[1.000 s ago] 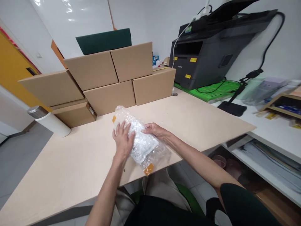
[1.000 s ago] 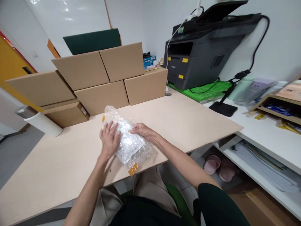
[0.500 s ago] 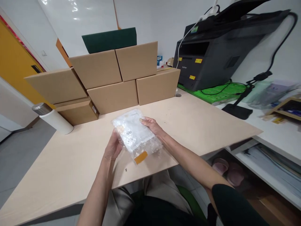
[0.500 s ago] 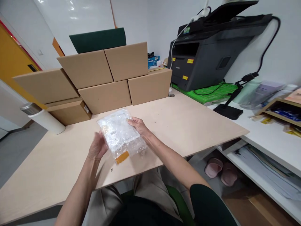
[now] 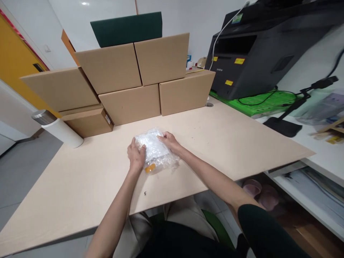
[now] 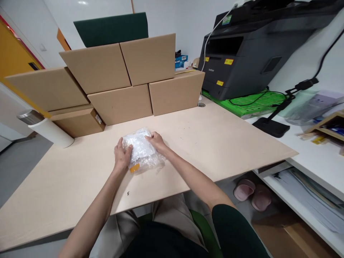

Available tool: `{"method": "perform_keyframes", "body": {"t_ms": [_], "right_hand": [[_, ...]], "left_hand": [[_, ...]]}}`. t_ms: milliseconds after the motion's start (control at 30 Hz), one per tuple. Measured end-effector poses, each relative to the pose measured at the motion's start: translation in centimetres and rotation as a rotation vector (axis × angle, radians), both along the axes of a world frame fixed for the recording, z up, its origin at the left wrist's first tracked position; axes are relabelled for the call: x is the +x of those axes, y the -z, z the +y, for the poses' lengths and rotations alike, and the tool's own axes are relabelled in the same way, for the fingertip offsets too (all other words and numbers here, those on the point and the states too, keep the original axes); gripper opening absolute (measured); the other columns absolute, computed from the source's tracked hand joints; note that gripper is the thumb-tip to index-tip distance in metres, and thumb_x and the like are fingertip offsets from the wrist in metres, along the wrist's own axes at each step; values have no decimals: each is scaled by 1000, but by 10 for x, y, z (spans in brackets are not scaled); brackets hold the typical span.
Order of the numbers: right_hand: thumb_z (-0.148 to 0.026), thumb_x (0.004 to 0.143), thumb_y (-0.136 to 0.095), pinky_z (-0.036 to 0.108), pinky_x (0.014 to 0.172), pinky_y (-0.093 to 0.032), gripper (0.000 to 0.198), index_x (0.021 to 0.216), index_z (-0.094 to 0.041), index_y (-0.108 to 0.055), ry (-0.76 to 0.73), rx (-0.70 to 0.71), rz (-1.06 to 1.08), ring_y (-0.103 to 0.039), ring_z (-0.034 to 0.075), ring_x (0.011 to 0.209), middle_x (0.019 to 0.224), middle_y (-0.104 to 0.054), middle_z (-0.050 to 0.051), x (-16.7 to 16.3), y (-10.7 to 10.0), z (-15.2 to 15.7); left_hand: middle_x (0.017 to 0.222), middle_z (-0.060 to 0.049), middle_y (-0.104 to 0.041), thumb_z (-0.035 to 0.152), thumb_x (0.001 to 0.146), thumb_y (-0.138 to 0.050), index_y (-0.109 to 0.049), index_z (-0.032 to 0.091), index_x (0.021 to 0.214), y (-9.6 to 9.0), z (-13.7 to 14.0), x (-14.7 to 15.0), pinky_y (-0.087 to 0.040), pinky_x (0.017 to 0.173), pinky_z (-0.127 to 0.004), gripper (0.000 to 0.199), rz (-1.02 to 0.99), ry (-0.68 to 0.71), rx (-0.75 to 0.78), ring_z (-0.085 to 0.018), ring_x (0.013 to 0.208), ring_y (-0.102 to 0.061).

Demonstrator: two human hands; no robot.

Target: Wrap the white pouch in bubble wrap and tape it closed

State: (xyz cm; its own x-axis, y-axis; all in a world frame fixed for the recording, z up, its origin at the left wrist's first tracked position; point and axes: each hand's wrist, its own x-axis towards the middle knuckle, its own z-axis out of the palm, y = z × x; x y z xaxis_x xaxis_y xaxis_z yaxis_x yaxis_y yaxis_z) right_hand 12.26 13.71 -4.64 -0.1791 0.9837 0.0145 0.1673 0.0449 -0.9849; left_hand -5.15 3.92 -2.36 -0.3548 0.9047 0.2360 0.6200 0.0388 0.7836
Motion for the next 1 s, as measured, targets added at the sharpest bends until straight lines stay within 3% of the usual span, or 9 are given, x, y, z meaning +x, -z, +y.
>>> {"method": "perform_keyframes", "body": {"t_ms": [100,167,333,567,667,800,900,1000], "right_hand": [[-48,73,-66,28,73,-46,39,99,-22,-51,101,19,-52,-58,17,84,95,-62,1,-3,4,3],[-46,76,-66,32,80,-48,47,113,-24,-49,85,22,-68,-61,19,92,107,-64,4,-2,4,2],[-47,83,-62,41,98,-46,51,124,-23,-46,44,91,-129,-61,24,112,122,-63,11,3,1,-4],[-43,88,-58,50,107,-41,50,131,-20,-45,-28,210,-159,-54,29,124,131,-58,15,7,-1,-8],[-44,81,-71,52,111,-38,78,146,-22,-34,-225,101,-64,-47,31,133,144,-48,17,23,-10,-8],[-42,62,-89,57,119,-24,129,159,-30,-5,-599,-6,-70,-22,36,149,165,-14,16,49,-24,-5],[-43,56,-92,58,122,-11,142,159,-33,5,-713,28,-189,-5,37,152,167,4,11,61,-26,-1],[-44,56,-92,57,122,-8,143,159,-32,7,-768,70,-256,1,37,153,167,8,10,65,-21,4]], "left_hand": [[158,-19,-31,46,93,-47,-43,22,148,-3,2,-1,-24,115,-61,60,255,-11,-26,-36,147,-27],[161,-18,-27,54,94,-43,-44,22,147,-5,4,-2,-24,116,-58,62,302,105,-101,-35,148,-27],[166,-19,-4,74,77,-58,-22,20,158,-10,3,1,-14,119,-58,103,425,222,-296,-37,152,-12],[166,-22,1,76,73,-60,-17,18,158,-12,2,5,-9,119,-61,111,505,232,-358,-39,152,-6],[166,-21,3,75,74,-61,-13,20,159,-8,4,-7,-9,118,-63,112,458,296,-347,-39,152,-5],[165,-20,7,70,68,-70,8,20,159,-6,5,-33,-5,119,-64,130,444,468,-368,-37,152,3],[164,-21,12,66,62,-76,17,19,157,-8,6,-50,-2,119,-64,141,458,561,-394,-38,151,7],[164,-21,13,65,61,-77,16,20,157,-11,6,-61,-4,119,-63,141,469,648,-390,-38,151,6]]}}
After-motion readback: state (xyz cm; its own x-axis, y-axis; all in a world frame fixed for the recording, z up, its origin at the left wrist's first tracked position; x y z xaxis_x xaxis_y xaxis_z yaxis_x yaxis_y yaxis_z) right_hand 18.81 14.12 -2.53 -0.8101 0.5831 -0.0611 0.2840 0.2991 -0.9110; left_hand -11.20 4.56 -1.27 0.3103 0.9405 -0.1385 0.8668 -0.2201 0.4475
